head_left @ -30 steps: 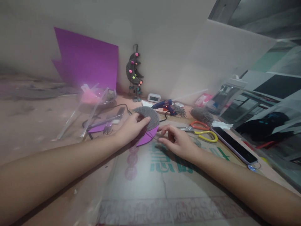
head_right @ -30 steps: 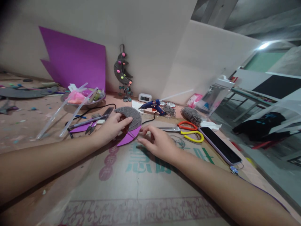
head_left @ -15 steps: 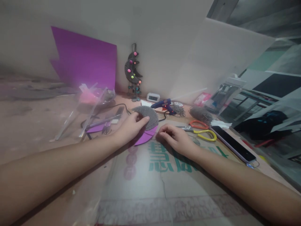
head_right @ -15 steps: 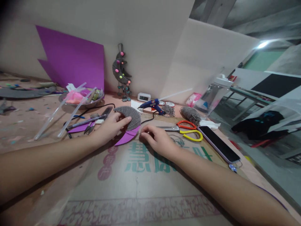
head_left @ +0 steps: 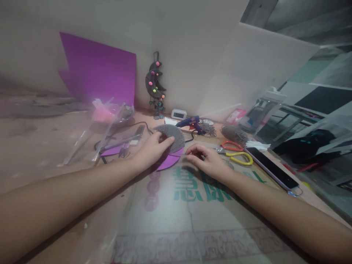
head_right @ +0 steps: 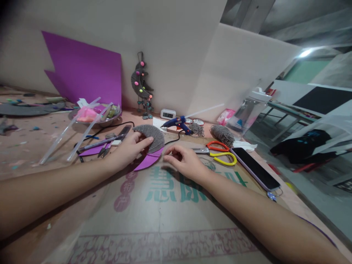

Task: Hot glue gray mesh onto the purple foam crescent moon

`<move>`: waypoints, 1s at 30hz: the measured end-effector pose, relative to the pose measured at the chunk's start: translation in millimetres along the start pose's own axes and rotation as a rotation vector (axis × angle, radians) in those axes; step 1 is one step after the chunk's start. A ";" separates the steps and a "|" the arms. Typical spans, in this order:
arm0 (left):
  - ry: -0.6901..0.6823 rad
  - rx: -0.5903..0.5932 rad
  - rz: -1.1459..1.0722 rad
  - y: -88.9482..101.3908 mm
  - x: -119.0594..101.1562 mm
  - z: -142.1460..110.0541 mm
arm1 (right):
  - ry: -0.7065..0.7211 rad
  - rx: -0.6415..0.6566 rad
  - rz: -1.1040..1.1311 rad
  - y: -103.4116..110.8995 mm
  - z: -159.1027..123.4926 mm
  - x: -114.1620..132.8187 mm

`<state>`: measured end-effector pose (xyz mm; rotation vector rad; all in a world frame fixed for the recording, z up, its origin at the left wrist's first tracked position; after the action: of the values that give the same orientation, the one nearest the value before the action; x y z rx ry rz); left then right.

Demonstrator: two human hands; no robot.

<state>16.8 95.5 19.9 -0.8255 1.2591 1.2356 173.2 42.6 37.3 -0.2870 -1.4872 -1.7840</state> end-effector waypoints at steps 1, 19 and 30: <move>-0.010 0.007 0.018 -0.3 0.1 0.2 | 0.003 -0.013 -0.022 1.2 0.9 -1.0; -0.036 0.095 0.053 -9.4 3.6 0.6 | -0.028 -0.131 -0.028 9.5 4.5 -12.7; -0.092 0.165 0.033 -15.2 -1.0 -2.9 | -0.047 -0.190 -0.013 15.1 3.0 -16.4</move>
<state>30.9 89.3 17.8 -0.6243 1.2852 1.1652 193.6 52.0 39.2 -0.4181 -1.3555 -1.9442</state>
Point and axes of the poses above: each hand's wrist, its own z-axis towards the middle knuckle, its own y-axis out of the back of the hand, x = y × z, the point moved 8 cm from there along z, towards the middle knuckle
